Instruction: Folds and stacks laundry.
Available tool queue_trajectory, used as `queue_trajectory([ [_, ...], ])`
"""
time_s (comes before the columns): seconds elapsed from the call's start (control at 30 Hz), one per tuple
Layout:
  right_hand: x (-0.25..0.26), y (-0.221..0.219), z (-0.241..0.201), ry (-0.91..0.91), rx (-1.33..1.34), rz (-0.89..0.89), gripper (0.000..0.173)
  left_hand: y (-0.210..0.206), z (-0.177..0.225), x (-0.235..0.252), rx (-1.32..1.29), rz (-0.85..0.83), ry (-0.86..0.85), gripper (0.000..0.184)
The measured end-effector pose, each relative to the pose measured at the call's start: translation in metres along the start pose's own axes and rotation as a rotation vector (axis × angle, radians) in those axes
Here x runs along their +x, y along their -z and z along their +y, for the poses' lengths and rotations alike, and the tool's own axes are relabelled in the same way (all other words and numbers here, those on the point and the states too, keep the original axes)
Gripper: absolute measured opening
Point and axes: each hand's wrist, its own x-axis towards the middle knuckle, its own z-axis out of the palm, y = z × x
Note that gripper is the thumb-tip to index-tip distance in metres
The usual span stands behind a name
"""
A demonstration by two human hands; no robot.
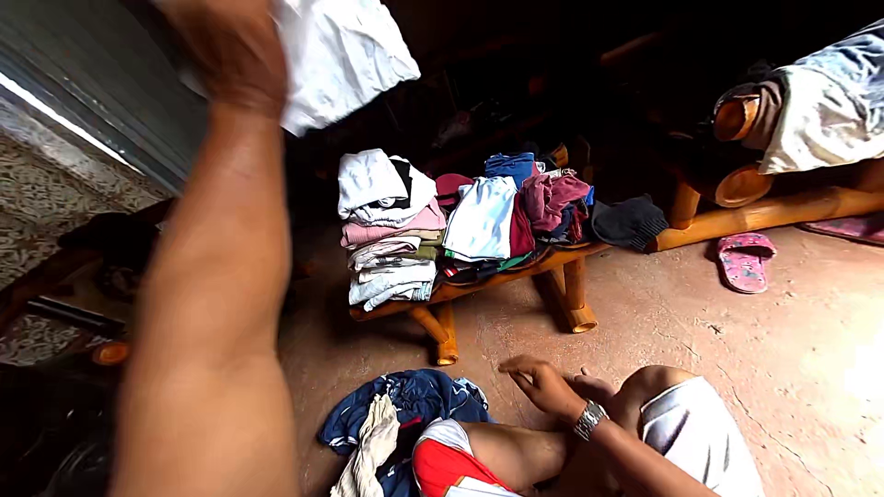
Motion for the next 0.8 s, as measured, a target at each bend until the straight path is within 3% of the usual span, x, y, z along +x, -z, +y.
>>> queue_trajectory([
  [0.03,-0.015,-0.003,0.015,-0.069,-0.016,-0.046,0.028,-0.019,0.016,-0.020,-0.038,-0.027,-0.123,0.034],
  [0.1,-0.043,0.000,0.034,-0.193,-0.053,-0.125,0.028,-0.065,0.040,-0.073,-0.083,-0.270,-0.234,0.030],
  [0.17,-0.055,0.008,0.043,-0.279,-0.087,-0.150,0.028,-0.113,0.048,-0.122,-0.124,-0.482,-0.163,0.027],
  [0.27,-0.050,0.014,0.040,-0.324,-0.089,-0.100,0.029,-0.142,0.044,-0.139,-0.286,-0.442,0.123,0.036],
  [0.4,-0.045,-0.003,0.040,-0.210,-0.047,-0.024,0.027,-0.110,0.036,-0.075,-0.418,-0.233,0.309,0.036],
  [0.5,-0.047,-0.012,0.038,-0.109,-0.002,0.049,0.026,-0.057,0.032,-0.009,-0.430,0.009,0.361,0.037],
  [0.57,-0.054,-0.011,0.037,-0.102,0.033,0.104,0.025,-0.020,0.020,0.031,-0.386,0.077,0.337,0.039],
  [0.63,-0.060,-0.003,0.033,-0.124,0.077,0.156,0.026,0.008,-0.002,0.063,-0.326,-0.016,0.237,0.033],
  [0.7,-0.056,0.015,0.021,-0.126,0.150,0.238,0.025,0.039,-0.021,0.076,-0.321,-0.288,0.117,0.027],
  [0.8,-0.042,0.060,-0.021,-0.019,0.306,0.443,0.026,0.064,-0.029,0.072,-0.496,-0.497,-0.150,0.030],
])
